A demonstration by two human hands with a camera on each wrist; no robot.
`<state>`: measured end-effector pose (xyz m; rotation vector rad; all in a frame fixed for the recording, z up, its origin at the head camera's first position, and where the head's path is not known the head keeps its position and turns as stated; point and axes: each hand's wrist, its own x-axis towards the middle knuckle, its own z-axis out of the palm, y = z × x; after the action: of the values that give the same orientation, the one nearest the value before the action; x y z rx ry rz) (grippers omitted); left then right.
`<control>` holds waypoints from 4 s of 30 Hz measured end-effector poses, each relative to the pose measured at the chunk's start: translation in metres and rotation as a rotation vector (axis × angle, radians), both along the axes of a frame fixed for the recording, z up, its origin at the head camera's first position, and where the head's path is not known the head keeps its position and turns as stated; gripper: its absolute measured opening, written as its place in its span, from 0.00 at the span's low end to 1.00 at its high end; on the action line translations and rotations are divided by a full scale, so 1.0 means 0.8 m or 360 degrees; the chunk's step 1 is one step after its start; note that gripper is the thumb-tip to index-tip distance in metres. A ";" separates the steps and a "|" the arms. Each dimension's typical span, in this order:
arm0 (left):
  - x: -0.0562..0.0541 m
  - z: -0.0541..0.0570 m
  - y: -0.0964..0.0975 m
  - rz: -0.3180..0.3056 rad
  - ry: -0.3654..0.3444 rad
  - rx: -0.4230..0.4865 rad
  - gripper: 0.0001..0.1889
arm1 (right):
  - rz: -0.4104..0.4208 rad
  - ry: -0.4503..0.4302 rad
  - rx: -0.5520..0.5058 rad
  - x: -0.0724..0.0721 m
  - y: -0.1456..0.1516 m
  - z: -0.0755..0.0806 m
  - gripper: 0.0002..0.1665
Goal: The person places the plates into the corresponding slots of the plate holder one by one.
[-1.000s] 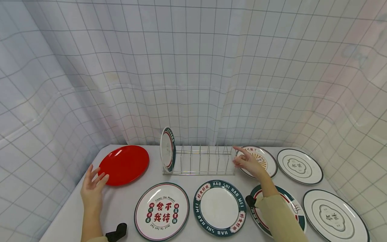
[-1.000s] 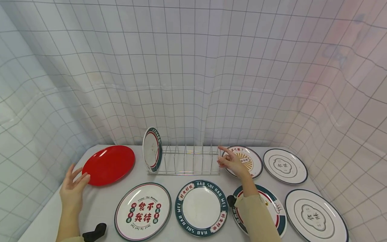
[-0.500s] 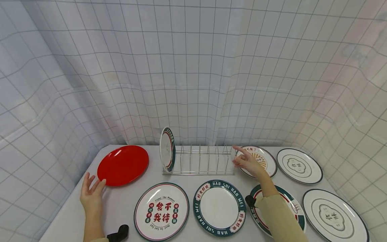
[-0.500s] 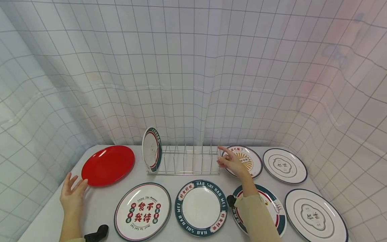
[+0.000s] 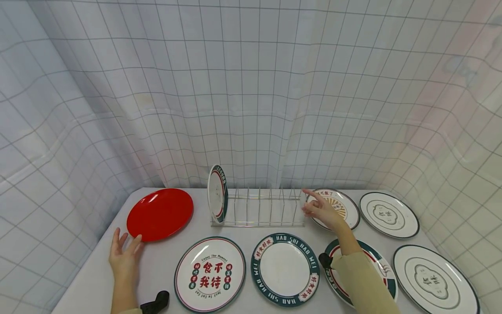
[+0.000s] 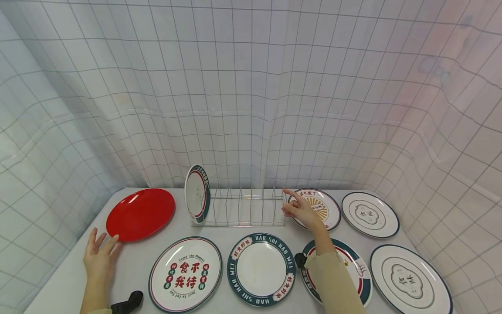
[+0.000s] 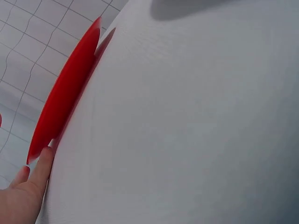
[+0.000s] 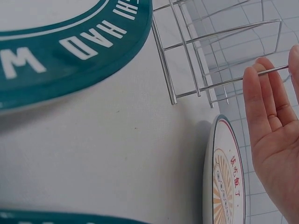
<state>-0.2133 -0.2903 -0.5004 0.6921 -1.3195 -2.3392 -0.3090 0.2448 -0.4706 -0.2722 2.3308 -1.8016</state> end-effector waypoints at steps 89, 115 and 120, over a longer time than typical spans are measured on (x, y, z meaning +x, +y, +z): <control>-0.016 0.004 0.010 -0.0300 -0.0085 0.0240 0.45 | 0.0042 0.0007 -0.0054 0.001 0.002 0.001 0.32; -0.011 0.004 0.021 -0.0245 0.0291 0.0193 0.43 | 0.0046 0.0024 -0.0043 0.000 0.002 0.000 0.34; -0.008 0.015 0.020 -0.0290 0.0422 0.0188 0.43 | 0.0045 0.0021 -0.0034 0.000 0.003 -0.001 0.34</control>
<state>-0.2193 -0.2743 -0.4888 0.2888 -1.1766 -2.5633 -0.3091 0.2471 -0.4712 -0.3192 2.3056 -1.8179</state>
